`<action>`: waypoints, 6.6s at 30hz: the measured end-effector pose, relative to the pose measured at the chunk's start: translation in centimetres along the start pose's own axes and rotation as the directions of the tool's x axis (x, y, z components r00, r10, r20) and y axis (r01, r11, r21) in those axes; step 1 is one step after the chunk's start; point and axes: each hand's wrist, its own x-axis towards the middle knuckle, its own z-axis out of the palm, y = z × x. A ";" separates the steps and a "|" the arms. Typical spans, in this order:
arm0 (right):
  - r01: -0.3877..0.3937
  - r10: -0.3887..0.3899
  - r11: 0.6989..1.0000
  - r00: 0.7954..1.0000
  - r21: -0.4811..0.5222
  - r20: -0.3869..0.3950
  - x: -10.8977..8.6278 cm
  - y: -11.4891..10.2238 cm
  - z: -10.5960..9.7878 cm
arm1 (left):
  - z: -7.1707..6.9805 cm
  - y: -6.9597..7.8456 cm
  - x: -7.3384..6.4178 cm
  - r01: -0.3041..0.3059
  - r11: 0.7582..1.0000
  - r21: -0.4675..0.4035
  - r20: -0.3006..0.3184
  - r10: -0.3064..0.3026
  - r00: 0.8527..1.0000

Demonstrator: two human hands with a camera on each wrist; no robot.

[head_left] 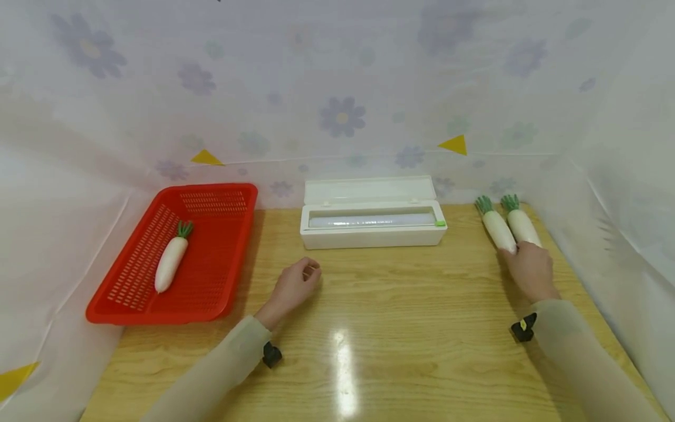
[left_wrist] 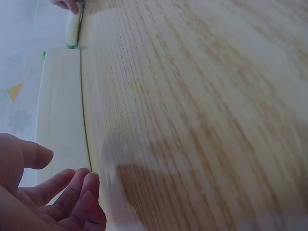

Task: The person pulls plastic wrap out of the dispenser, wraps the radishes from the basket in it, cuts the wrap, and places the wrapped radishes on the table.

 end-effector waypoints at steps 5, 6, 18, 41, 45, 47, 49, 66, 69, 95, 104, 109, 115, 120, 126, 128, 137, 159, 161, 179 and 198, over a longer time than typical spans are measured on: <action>0.020 -0.020 1.000 1.000 0.002 0.022 -0.2 -0.1 0.0 | 0.0 0.2 -0.1 -0.001 1.000 -0.003 0.002 0.001 1.000; 0.025 -0.025 1.000 0.999 0.000 0.021 -0.2 -0.1 -0.1 | 0.0 0.2 -0.1 0.000 1.000 -0.005 0.004 0.000 1.000; 0.032 -0.031 0.999 0.997 -0.014 0.065 -0.3 0.3 -0.4 | 0.2 0.5 -0.2 -0.017 1.000 -0.003 0.018 0.017 1.000; 0.264 -0.263 0.964 0.962 -0.011 0.069 4.0 -9.0 -2.5 | -2.1 3.1 4.6 -0.335 0.940 0.071 -0.158 0.342 0.926; 0.287 -0.285 0.958 0.953 -0.001 0.102 5.0 -10.4 -2.2 | -3.2 3.0 6.3 -0.307 0.948 0.089 -0.185 0.319 0.930; 0.302 -0.301 0.953 0.945 0.014 0.129 5.4 -10.9 -2.0 | -3.6 2.7 7.0 -0.289 0.952 0.100 -0.195 0.303 0.933; 0.321 -0.323 0.946 0.933 0.035 0.157 5.7 -11.4 -1.7 | -3.8 2.4 7.6 -0.274 0.956 0.103 -0.197 0.290 0.936; 0.483 -0.491 0.870 0.836 0.093 0.244 6.4 -12.7 0.4 | -4.2 1.4 8.8 -0.251 0.964 0.088 -0.132 0.261 0.956; 0.495 -0.502 0.864 0.834 0.091 0.229 6.5 -12.8 0.6 | -4.2 1.3 9.0 -0.244 0.966 0.089 -0.119 0.254 0.960; 0.306 -0.375 0.918 0.876 0.253 0.303 8.5 -13.4 0.8 | -4.9 1.9 10.9 -0.206 0.975 -0.078 -0.135 0.194 0.972; 0.225 -0.310 0.928 0.908 0.298 0.280 8.8 -12.9 0.8 | -5.4 2.0 10.9 -0.108 0.954 -0.278 -0.153 0.067 0.986; 0.162 -0.263 0.926 0.925 0.341 0.275 9.1 -12.9 0.4 | -5.9 2.6 10.8 -0.116 0.945 -0.306 -0.178 0.063 0.982; 0.148 -0.243 0.917 0.944 0.371 0.224 9.2 -13.2 -0.4 | -6.9 3.5 10.8 -0.112 0.940 -0.323 -0.198 0.049 0.979; 0.150 -0.235 0.917 0.951 0.370 0.199 9.4 -13.6 -1.4 | -7.9 4.1 11.1 -0.097 0.930 -0.356 -0.200 0.025 0.979; 0.190 -0.266 0.913 0.949 0.362 0.172 9.7 -13.9 -2.8 | -9.0 4.9 11.2 -0.053 0.936 -0.347 -0.187 -0.014 0.982; 0.207 -0.279 0.910 0.947 0.360 0.160 9.7 -14.0 -3.3 | -9.4 5.2 11.1 -0.041 0.941 -0.336 -0.188 -0.024 0.982; 0.271 -0.307 0.904 0.950 0.331 0.060 9.8 -15.4 -5.5 | -10.8 6.6 10.8 -0.073 0.940 -0.333 -0.213 0.000 0.977; 0.338 -0.308 0.878 0.941 0.339 -0.141 10.1 -17.3 -9.8 | -13.9 9.6 10.1 -0.271 0.882 -0.385 -0.328 0.144 0.934; 0.353 -0.316 0.870 0.935 0.344 -0.160 10.1 -17.5 -10.1 | -14.1 9.8 10.0 -0.290 0.874 -0.390 -0.337 0.158 0.928; 0.397 -0.324 0.852 0.912 0.341 -0.252 9.4 -18.9 -12.1 | -15.9 11.0 8.2 -0.413 0.823 -0.390 -0.403 0.251 0.880; 0.658 -0.541 0.677 0.749 0.330 -0.382 0.4 -15.8 -11.4 | -13.7 9.0 -0.4 -0.392 0.868 -0.305 -0.314 0.297 0.902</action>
